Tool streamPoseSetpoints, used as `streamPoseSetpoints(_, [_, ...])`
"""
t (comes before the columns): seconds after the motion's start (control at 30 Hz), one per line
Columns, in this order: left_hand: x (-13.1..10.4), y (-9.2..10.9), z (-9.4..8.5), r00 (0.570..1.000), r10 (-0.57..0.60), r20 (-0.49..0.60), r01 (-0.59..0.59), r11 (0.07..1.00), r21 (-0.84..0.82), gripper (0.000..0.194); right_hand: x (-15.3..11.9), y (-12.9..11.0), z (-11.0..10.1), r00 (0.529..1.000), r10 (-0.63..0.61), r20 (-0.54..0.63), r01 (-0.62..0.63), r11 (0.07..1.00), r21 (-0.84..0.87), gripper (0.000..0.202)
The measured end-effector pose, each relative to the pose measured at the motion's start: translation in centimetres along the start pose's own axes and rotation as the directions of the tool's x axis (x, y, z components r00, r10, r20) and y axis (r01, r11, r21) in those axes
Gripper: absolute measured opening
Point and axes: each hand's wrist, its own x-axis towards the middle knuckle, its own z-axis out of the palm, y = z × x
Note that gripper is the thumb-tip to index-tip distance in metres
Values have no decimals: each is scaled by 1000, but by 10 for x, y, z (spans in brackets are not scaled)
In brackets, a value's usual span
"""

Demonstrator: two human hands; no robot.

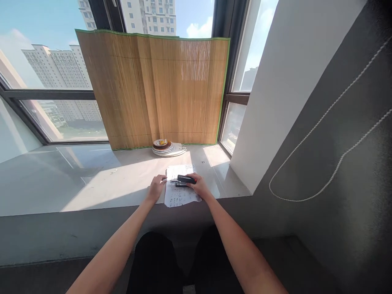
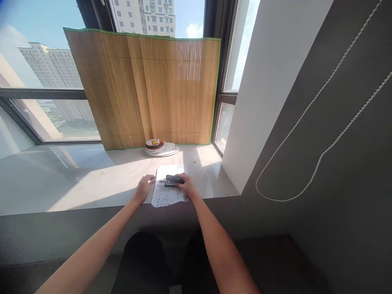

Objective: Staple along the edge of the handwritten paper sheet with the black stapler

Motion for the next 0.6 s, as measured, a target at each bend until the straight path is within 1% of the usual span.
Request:
streamPoseSetpoints(0.1, [2, 2, -2, 997, -80, 3, 80, 996, -26, 11, -1, 1, -1, 1000, 1, 23, -2, 1000, 26, 36])
streamPoseSetpoints(0.23, [6, 2, -3, 979, -199, 38, 202, 974, -103, 11, 0, 1, 0, 999, 7, 34, -7, 1000, 15, 36])
streamPoseSetpoints(0.3, [8, 3, -2, 971, -229, 64, 236, 960, -150, 12, 0, 2, -1, 999, 12, 40, -12, 1000, 5, 36])
streamPoseSetpoints(0.37, [8, 5, 2, 974, -201, 107, 219, 956, -195, 14, 1, 3, -1, 999, 12, 38, -12, 1000, 1, 36])
streamPoseSetpoints(0.43, [9, 9, 7, 979, -142, 145, 171, 961, -218, 15, 1, 4, -1, 999, 3, 37, -3, 1000, 2, 36])
streamPoseSetpoints(0.53, [11, 14, 14, 983, -70, 171, 104, 975, -197, 12, 2, 5, -1, 999, -14, 39, 14, 1000, 8, 36])
streamPoseSetpoints(0.6, [13, 15, 16, 982, -47, 185, 80, 981, -176, 10, 2, 5, -1, 999, -18, 37, 18, 1000, 4, 36])
